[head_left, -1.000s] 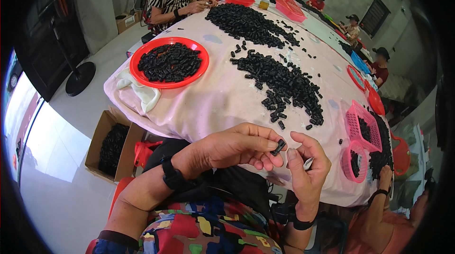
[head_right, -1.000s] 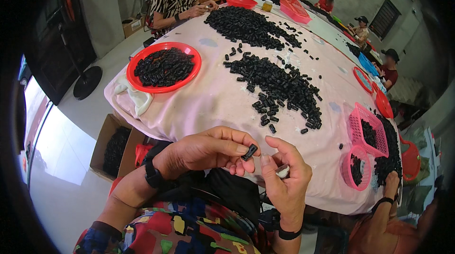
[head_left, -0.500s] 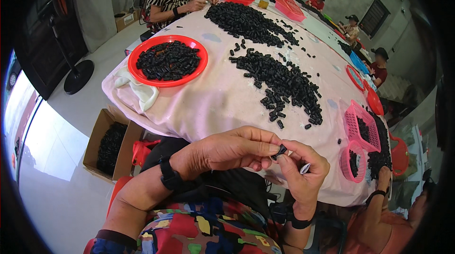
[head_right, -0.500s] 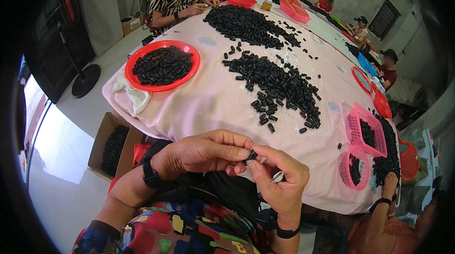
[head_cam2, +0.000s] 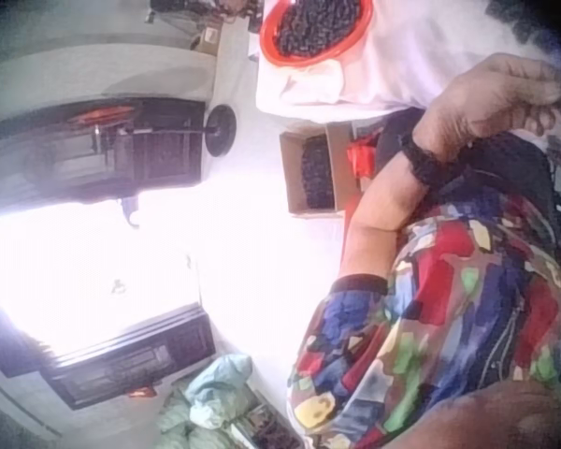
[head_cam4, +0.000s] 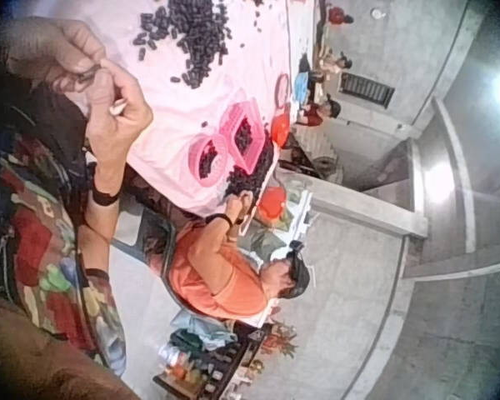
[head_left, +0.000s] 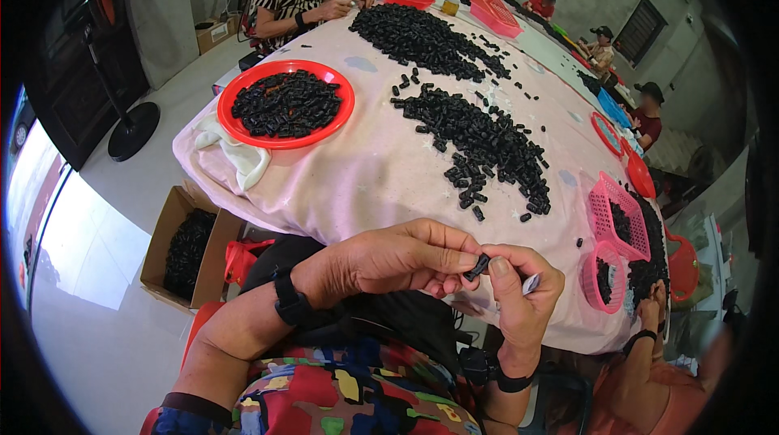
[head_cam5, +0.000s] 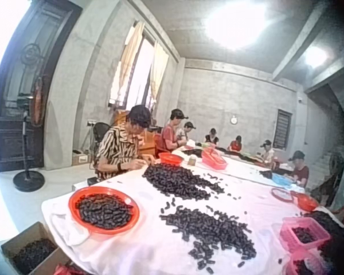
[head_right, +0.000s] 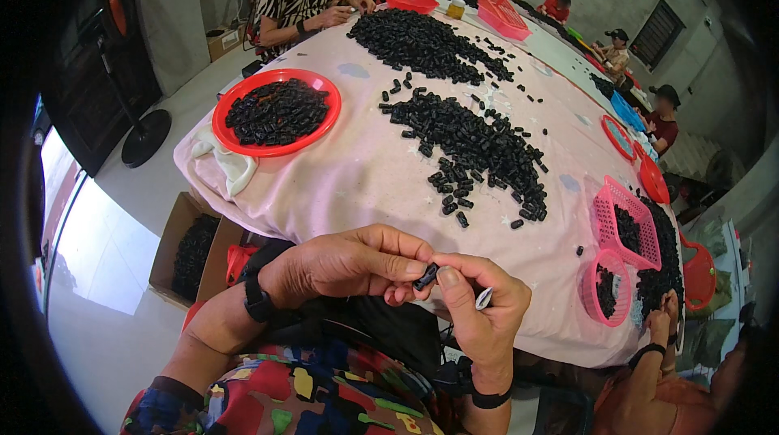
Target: Assembling small black plastic shoe components at a production table.
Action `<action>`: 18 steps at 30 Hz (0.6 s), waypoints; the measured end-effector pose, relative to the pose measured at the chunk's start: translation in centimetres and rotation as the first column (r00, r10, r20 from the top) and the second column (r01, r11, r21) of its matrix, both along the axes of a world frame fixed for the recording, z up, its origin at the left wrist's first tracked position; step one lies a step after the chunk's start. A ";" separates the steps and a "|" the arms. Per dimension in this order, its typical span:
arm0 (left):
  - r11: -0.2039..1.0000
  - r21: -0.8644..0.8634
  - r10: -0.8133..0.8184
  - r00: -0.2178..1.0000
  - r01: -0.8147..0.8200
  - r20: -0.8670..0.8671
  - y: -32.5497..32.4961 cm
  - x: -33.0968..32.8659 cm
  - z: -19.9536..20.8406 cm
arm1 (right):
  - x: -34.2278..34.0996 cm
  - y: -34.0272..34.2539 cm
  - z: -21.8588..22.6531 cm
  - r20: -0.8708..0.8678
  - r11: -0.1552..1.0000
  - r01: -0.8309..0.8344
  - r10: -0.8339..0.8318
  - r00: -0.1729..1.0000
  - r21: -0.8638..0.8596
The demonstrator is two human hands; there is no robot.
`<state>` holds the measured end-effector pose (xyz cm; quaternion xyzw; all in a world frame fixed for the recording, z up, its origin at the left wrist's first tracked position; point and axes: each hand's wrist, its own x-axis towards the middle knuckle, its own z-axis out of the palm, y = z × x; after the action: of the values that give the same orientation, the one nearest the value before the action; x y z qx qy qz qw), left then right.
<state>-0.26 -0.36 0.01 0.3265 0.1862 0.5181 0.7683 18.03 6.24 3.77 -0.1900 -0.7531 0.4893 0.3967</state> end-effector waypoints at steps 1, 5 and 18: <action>1.000 0.001 0.001 1.000 -0.001 0.000 0.0 0.0 0.1 | 0.1 0.0 0.0 0.001 1.000 -0.005 0.005 1.000 -0.019; 0.997 -0.046 0.066 0.997 -0.067 -0.029 -0.3 0.1 0.7 | 0.1 -0.1 0.2 0.024 0.998 0.029 -0.028 0.999 -0.063; 0.989 -0.032 0.143 0.988 -0.145 -0.051 -0.4 0.3 1.0 | 0.0 0.8 -1.0 -0.049 0.999 -0.047 0.048 0.998 0.005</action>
<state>0.03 -0.73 1.02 0.3110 0.2371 0.5607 0.7298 18.01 7.02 2.75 -0.1592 -0.7485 0.5015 0.4036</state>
